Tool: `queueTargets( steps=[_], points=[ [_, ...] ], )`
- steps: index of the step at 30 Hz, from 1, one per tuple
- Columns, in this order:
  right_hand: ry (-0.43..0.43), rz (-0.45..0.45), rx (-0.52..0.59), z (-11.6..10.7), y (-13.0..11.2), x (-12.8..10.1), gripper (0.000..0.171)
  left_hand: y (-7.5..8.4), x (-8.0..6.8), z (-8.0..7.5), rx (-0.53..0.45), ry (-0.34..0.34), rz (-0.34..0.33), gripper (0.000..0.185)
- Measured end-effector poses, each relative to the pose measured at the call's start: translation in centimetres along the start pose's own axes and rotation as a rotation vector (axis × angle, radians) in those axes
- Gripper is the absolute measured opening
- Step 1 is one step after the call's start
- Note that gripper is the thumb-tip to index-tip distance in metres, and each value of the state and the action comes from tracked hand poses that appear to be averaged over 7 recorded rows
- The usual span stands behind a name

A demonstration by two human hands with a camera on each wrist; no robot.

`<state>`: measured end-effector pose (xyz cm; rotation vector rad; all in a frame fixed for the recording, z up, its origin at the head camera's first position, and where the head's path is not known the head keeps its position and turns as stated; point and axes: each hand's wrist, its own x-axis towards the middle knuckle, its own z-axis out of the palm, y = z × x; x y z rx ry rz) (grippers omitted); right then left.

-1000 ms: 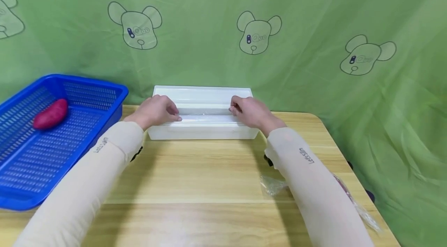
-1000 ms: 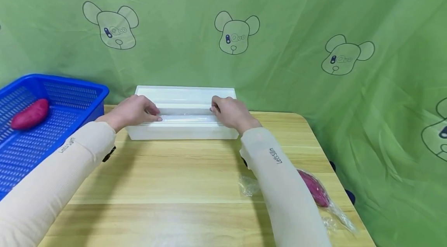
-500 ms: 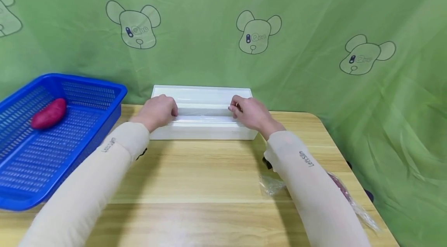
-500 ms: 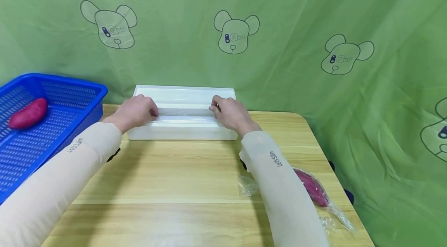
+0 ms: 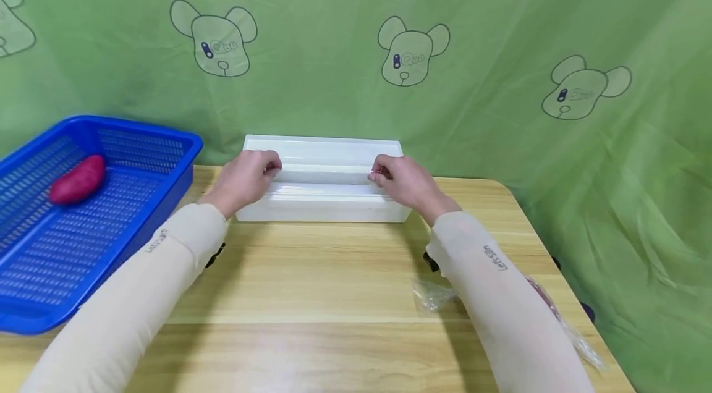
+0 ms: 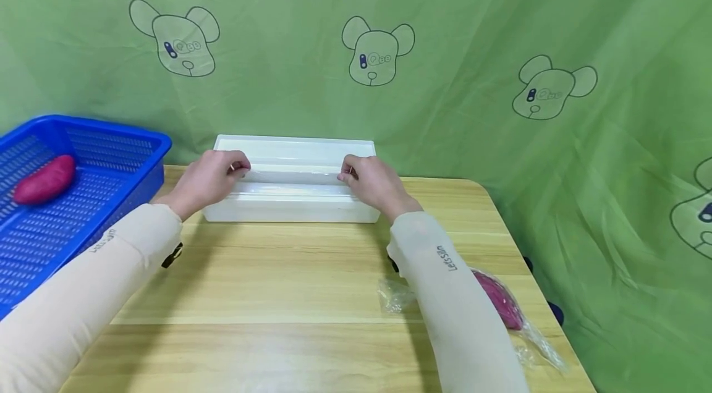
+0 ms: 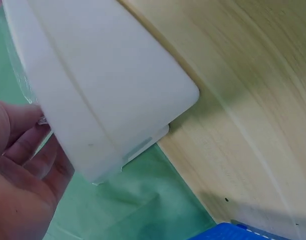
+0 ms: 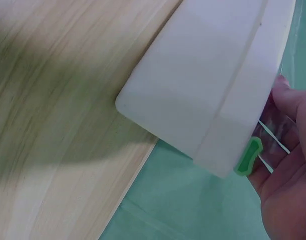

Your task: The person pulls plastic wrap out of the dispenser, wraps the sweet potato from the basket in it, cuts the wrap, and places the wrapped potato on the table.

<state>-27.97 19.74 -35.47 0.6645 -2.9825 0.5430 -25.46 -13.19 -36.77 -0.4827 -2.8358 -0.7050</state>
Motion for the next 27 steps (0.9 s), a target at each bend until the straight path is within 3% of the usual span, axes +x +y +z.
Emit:
queueTargets(
  steps=[7,13,16,20,27],
  points=[
    [-0.027,-0.016,0.085,-0.5,0.4,-0.5,0.004,0.0,0.0,0.0,-0.153,0.029,0.039,0.013],
    [-0.013,-0.031,0.079,-0.4,0.6,-0.6,0.010,-0.4,-0.4,-0.4,-0.258,-0.049,-0.026,0.025],
    [0.026,-0.014,0.049,-0.4,0.7,-0.9,0.010,-0.6,-0.7,-0.6,-0.298,-0.055,-0.054,0.029],
    [0.081,-0.017,-0.018,-0.5,0.7,-1.2,0.013,-0.7,-0.9,-0.6,-0.306,-0.001,-0.068,0.024],
    [0.123,0.014,-0.097,-1.1,0.3,-1.8,0.011,-0.7,-0.9,-0.7,-0.225,0.098,-0.038,0.015]
  ],
)
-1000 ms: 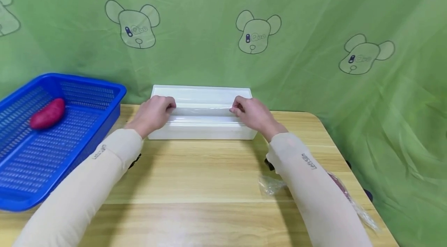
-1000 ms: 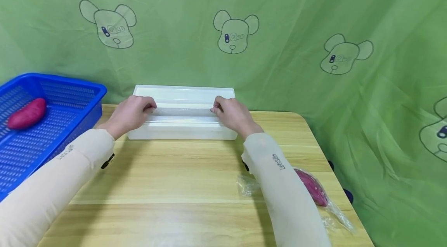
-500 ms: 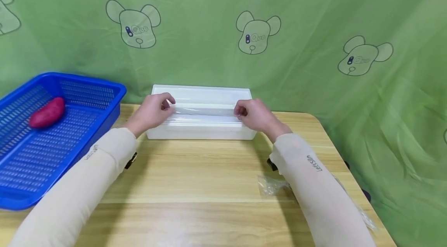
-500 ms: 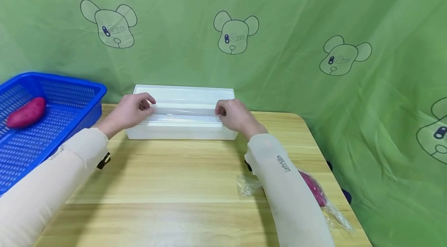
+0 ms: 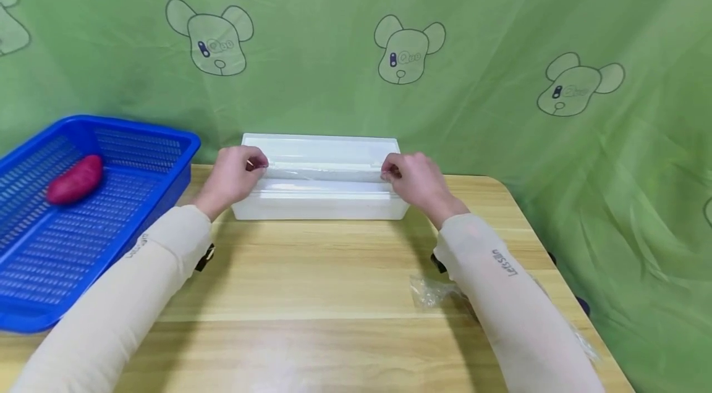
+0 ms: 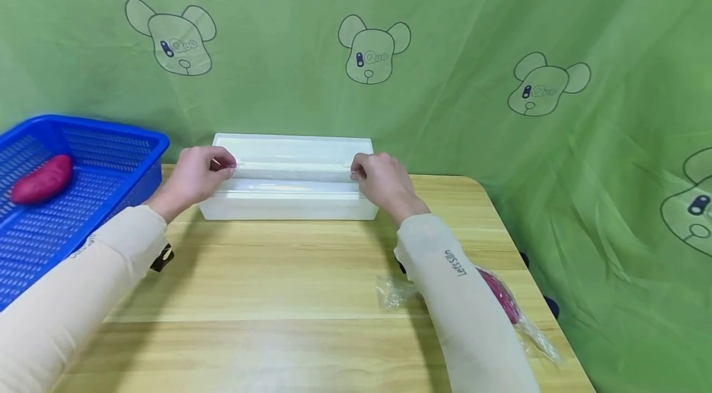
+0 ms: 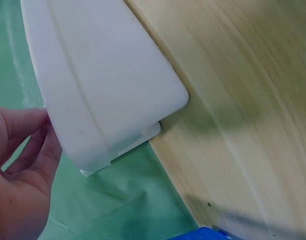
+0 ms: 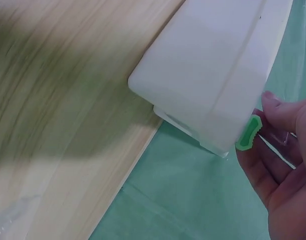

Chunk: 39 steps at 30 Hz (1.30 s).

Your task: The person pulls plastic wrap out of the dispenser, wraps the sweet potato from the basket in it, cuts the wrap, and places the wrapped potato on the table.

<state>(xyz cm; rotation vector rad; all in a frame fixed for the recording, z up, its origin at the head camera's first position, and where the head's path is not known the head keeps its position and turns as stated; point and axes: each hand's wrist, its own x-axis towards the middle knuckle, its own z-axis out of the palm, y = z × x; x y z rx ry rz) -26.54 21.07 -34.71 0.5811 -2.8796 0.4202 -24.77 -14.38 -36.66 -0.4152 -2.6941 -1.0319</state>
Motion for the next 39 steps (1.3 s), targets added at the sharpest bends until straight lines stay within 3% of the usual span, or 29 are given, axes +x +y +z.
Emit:
queueTargets(
  steps=[11,18,21,39],
  points=[
    [0.008,0.101,0.059,-1.6,-0.6,0.3,0.013,1.9,-0.1,-2.0,-0.055,0.018,-0.050,0.004],
    [0.002,0.156,0.338,-2.9,-1.4,0.4,0.010,2.8,0.0,-3.1,-0.096,0.079,-0.037,0.005],
    [0.007,0.170,0.399,-3.1,-1.4,0.3,0.011,3.0,-0.1,-3.3,-0.107,0.091,-0.045,0.006],
    [0.058,0.166,0.430,-5.0,-1.4,-0.3,0.015,4.6,-0.3,-4.6,-0.148,0.179,-0.022,0.012]
  ],
)
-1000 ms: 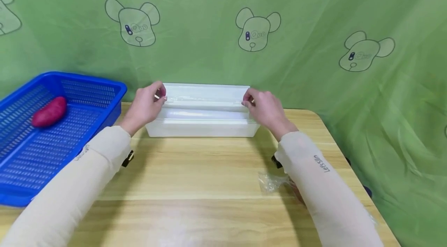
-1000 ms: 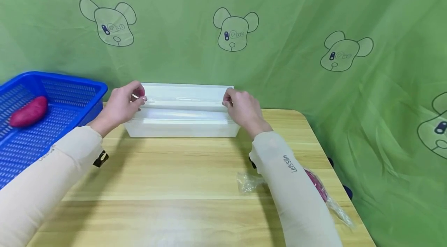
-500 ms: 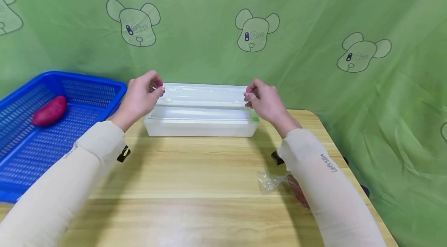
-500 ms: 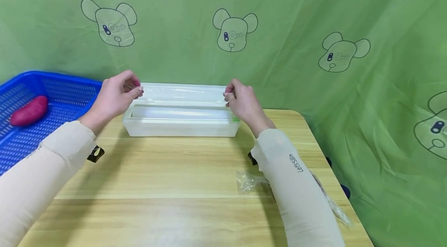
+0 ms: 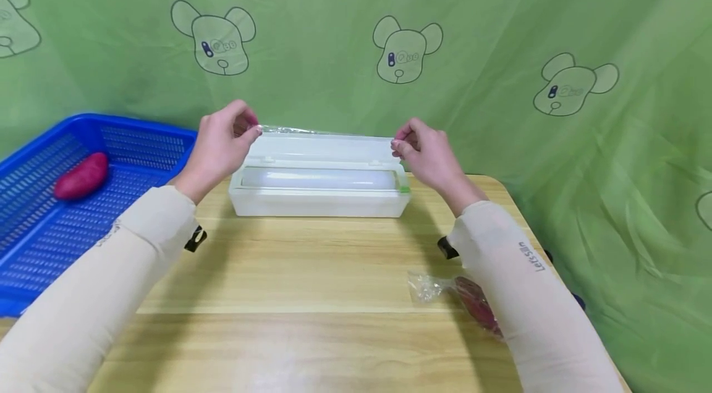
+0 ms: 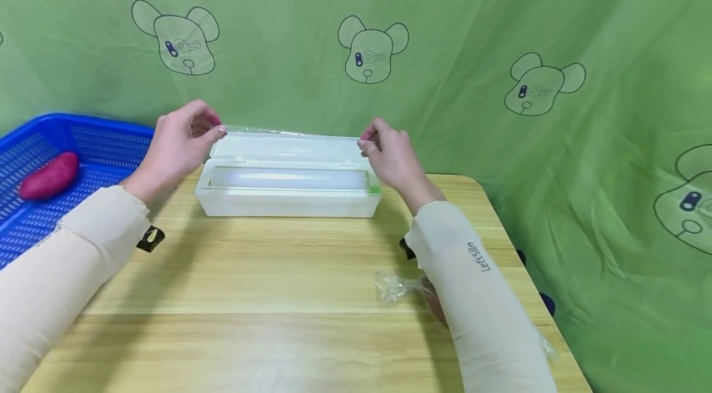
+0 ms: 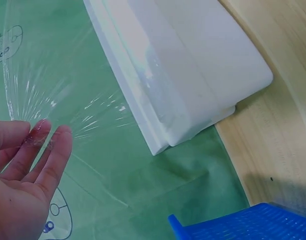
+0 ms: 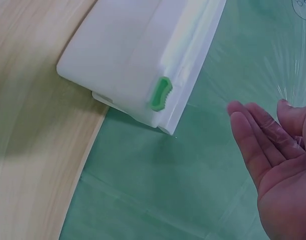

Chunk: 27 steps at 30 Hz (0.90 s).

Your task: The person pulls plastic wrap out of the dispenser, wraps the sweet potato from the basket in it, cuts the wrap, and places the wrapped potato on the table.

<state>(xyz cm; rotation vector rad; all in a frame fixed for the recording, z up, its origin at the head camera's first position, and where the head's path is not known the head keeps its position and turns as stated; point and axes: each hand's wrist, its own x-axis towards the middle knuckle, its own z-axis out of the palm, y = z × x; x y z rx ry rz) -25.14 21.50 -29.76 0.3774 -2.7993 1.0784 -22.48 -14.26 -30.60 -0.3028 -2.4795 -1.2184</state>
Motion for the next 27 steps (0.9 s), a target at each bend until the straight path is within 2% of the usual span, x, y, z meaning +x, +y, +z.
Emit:
queueTargets(
  steps=[12,20,27],
  points=[
    [0.015,-0.015,0.020,-1.0,-0.2,-0.1,0.016,1.1,0.0,-0.6,-0.021,0.043,0.018,0.013],
    [0.057,-0.047,0.027,-1.5,-0.7,-0.3,0.015,1.9,-0.1,-1.1,-0.043,0.069,-0.008,0.016],
    [0.049,-0.050,0.019,-1.4,-0.6,-0.5,0.015,1.8,-0.4,-1.3,-0.019,0.044,-0.045,0.026]
  ],
)
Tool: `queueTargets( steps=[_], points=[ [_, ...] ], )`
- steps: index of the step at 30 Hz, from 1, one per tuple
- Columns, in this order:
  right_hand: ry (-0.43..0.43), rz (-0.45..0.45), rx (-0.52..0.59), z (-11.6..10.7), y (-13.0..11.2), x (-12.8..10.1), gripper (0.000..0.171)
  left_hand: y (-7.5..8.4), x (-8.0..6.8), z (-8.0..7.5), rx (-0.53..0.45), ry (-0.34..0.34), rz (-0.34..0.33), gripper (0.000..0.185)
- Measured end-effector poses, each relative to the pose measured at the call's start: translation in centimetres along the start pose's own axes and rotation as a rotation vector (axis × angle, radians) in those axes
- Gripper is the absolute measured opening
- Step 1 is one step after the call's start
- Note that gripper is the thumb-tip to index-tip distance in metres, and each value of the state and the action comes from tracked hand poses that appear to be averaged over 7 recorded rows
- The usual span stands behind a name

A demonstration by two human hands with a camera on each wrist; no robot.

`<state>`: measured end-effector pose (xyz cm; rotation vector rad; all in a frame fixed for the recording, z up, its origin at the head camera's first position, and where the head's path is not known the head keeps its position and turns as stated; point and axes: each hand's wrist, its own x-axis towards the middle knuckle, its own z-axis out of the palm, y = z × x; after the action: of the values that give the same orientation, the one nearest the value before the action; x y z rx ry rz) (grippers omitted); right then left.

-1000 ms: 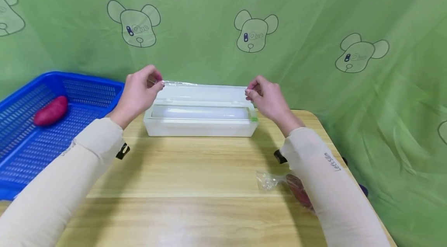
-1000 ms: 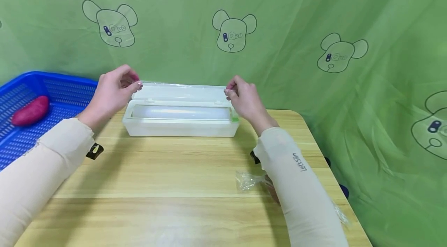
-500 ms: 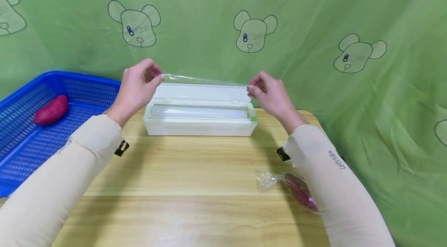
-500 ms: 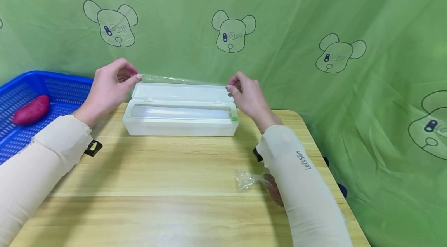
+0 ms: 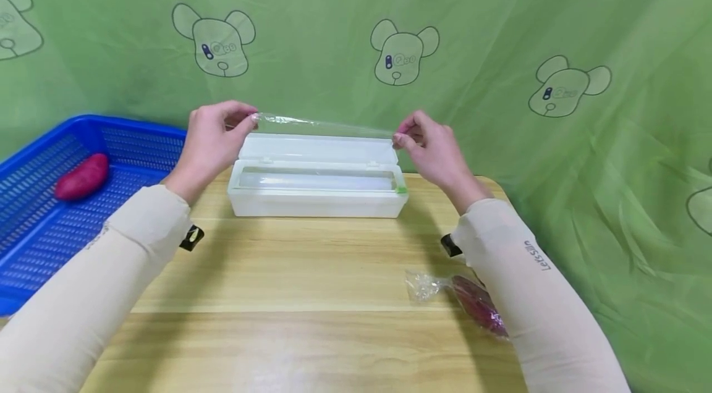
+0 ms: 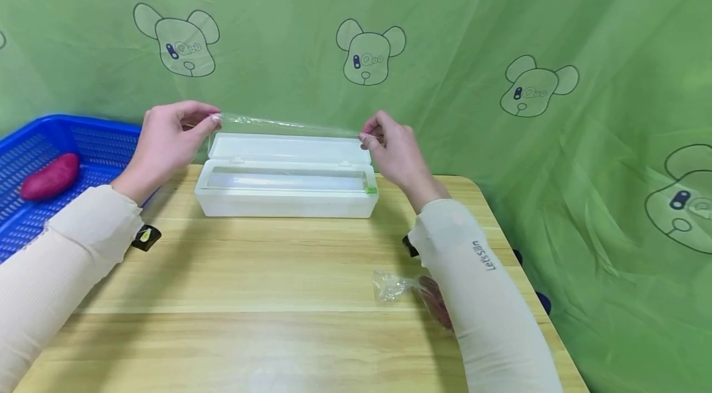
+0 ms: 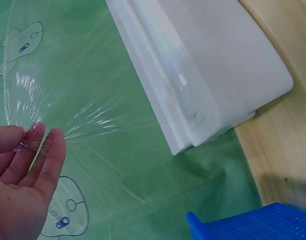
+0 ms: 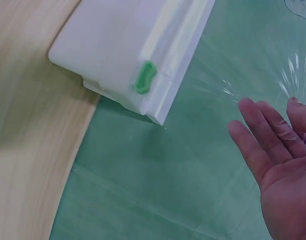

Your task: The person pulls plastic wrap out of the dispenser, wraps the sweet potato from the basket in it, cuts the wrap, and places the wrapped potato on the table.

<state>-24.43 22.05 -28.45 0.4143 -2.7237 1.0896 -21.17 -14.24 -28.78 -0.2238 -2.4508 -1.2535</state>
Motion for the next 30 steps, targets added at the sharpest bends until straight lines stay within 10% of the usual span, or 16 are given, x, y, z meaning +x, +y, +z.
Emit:
queueTargets(
  steps=[16,25,30],
  points=[
    [-0.041,0.096,0.361,2.3,1.6,-0.1,0.015,-2.5,-0.2,1.1,-0.228,-0.358,-0.175,0.035],
    [-0.119,0.182,0.490,2.9,1.7,0.0,0.010,-2.8,-0.4,0.9,-0.213,-0.368,-0.139,0.041],
    [-0.163,0.136,0.550,3.5,2.8,-0.3,0.005,-3.6,-0.8,0.7,-0.254,-0.336,-0.161,0.073]
  ],
)
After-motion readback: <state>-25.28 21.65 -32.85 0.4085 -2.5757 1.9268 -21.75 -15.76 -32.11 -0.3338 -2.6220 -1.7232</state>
